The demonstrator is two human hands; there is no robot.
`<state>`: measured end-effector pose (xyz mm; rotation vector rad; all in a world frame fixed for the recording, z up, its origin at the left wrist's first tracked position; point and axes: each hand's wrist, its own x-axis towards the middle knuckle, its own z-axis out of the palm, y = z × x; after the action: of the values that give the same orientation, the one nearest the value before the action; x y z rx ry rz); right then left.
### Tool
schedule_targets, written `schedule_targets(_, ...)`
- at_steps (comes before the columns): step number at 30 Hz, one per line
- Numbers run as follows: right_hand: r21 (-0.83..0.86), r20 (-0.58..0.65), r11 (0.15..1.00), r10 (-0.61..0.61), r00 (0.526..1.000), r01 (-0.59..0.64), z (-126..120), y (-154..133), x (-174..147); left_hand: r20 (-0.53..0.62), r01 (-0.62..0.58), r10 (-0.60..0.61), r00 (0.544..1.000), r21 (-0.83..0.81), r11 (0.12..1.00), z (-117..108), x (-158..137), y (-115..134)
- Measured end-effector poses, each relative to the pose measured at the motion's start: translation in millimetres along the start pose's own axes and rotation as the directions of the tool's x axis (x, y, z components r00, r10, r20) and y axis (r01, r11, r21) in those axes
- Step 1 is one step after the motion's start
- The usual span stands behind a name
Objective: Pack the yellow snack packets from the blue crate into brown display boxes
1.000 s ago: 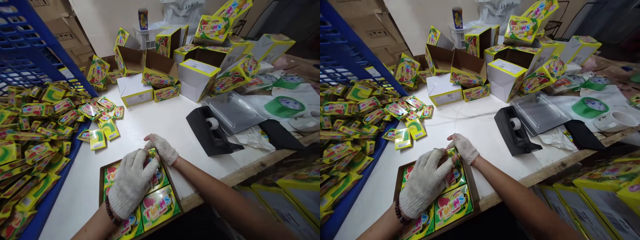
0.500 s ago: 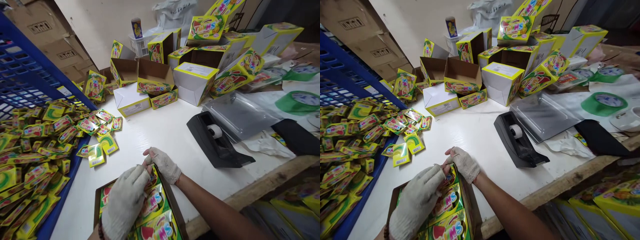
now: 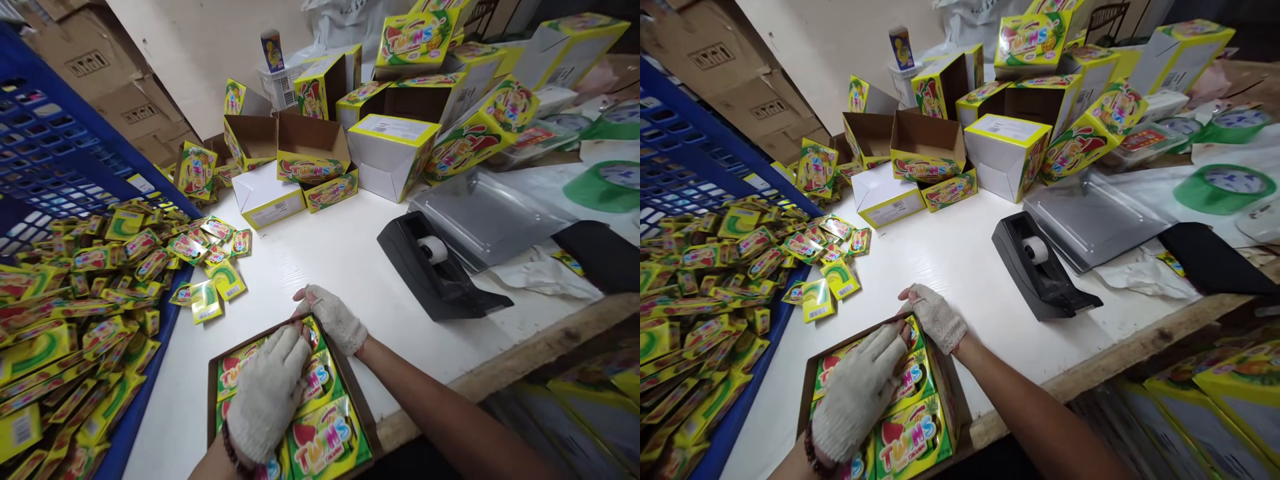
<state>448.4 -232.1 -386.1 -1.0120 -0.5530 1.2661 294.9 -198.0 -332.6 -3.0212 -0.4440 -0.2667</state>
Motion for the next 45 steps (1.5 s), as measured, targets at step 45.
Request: schedule_targets(45, -0.655, 0.259, 0.736, 0.006, 0.966, 0.172, -21, -32, -18, -0.012, -0.047, 0.046, 0.999, -0.350, 0.936, 6, 0, -4)
